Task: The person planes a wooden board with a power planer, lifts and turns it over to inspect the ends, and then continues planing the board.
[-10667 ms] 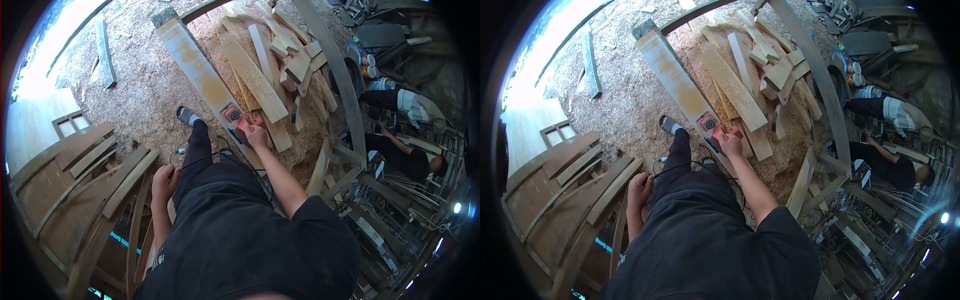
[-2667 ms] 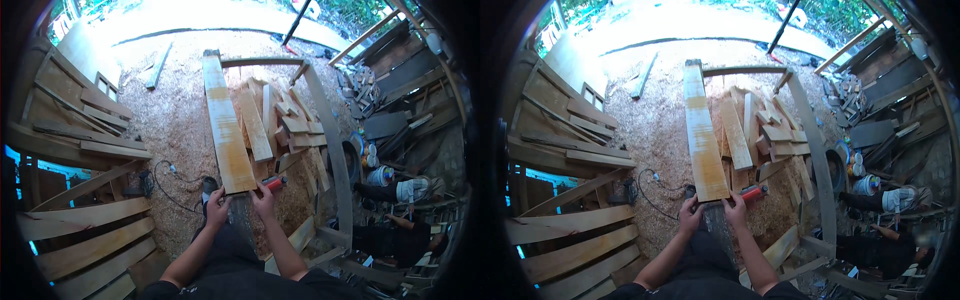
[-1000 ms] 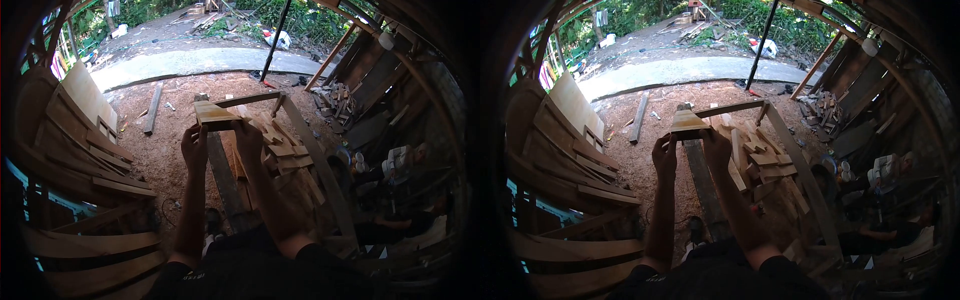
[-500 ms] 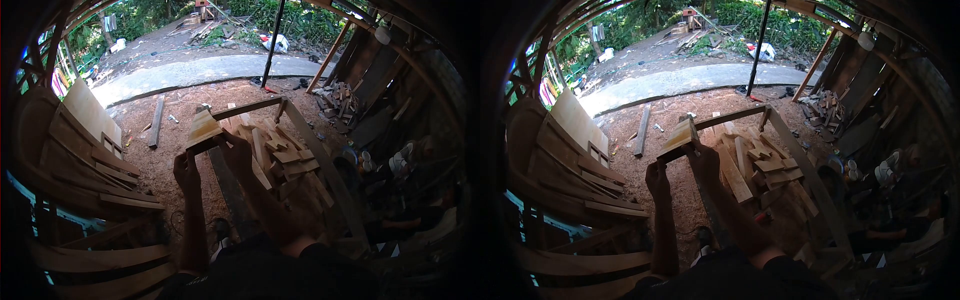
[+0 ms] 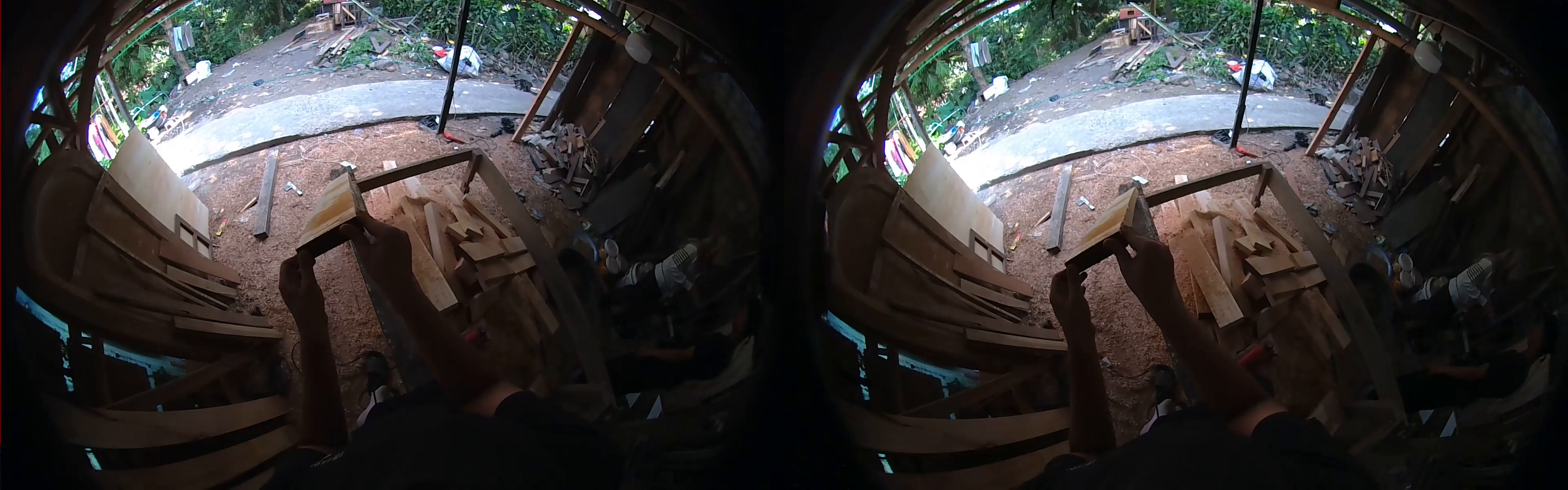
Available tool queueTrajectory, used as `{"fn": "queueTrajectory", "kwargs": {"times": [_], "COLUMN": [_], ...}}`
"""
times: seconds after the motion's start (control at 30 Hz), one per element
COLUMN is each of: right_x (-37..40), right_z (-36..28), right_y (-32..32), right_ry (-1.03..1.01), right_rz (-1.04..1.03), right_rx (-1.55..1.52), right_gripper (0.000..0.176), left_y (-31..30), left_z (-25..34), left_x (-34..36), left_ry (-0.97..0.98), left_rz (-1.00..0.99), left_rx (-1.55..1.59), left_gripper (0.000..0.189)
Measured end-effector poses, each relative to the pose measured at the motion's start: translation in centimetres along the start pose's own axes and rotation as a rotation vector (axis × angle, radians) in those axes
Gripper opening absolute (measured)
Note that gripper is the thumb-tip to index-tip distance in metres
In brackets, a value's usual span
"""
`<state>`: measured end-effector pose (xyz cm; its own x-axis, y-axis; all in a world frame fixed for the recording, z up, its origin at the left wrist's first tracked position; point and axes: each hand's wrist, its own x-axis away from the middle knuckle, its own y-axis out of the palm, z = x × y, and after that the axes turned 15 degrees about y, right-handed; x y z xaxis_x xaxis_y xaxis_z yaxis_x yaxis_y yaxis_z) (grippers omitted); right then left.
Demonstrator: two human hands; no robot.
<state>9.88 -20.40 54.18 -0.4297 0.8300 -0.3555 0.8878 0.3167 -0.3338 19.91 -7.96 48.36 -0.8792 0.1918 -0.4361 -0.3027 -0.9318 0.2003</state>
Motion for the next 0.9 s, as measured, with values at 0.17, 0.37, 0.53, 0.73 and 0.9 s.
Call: {"fn": "queueTrajectory", "kwargs": {"times": [0.17,0.37,0.53,0.73,0.9], "right_x": [-0.1,0.0,-0.5,-0.6,-0.8], "right_z": [-0.5,-0.1,1.3,0.9,2.6], "right_y": [-0.4,-1.1,-2.4,-4.1,-4.0], "right_ry": [0.063,0.141,0.198,0.213,0.216], "right_rz": [-0.022,0.018,0.01,0.026,0.085], "right_rx": [0.061,-0.018,0.014,0.021,0.052], "right_gripper": [0.043,0.043,0.042,0.044,0.043], "left_y": [0.1,1.3,2.7,4.4,5.1], "left_z": [0.4,0.4,0.0,0.6,0.9], "left_x": [-0.2,-0.7,-0.8,-1.3,-1.3], "left_ry": [-0.003,0.055,0.054,0.217,0.201], "left_rz": [-0.03,-0.078,-0.114,-0.174,-0.182], "left_rx": [-0.024,-0.037,0.071,-0.051,-0.034], "left_gripper": [0.029,0.028,0.026,0.024,0.025]}}
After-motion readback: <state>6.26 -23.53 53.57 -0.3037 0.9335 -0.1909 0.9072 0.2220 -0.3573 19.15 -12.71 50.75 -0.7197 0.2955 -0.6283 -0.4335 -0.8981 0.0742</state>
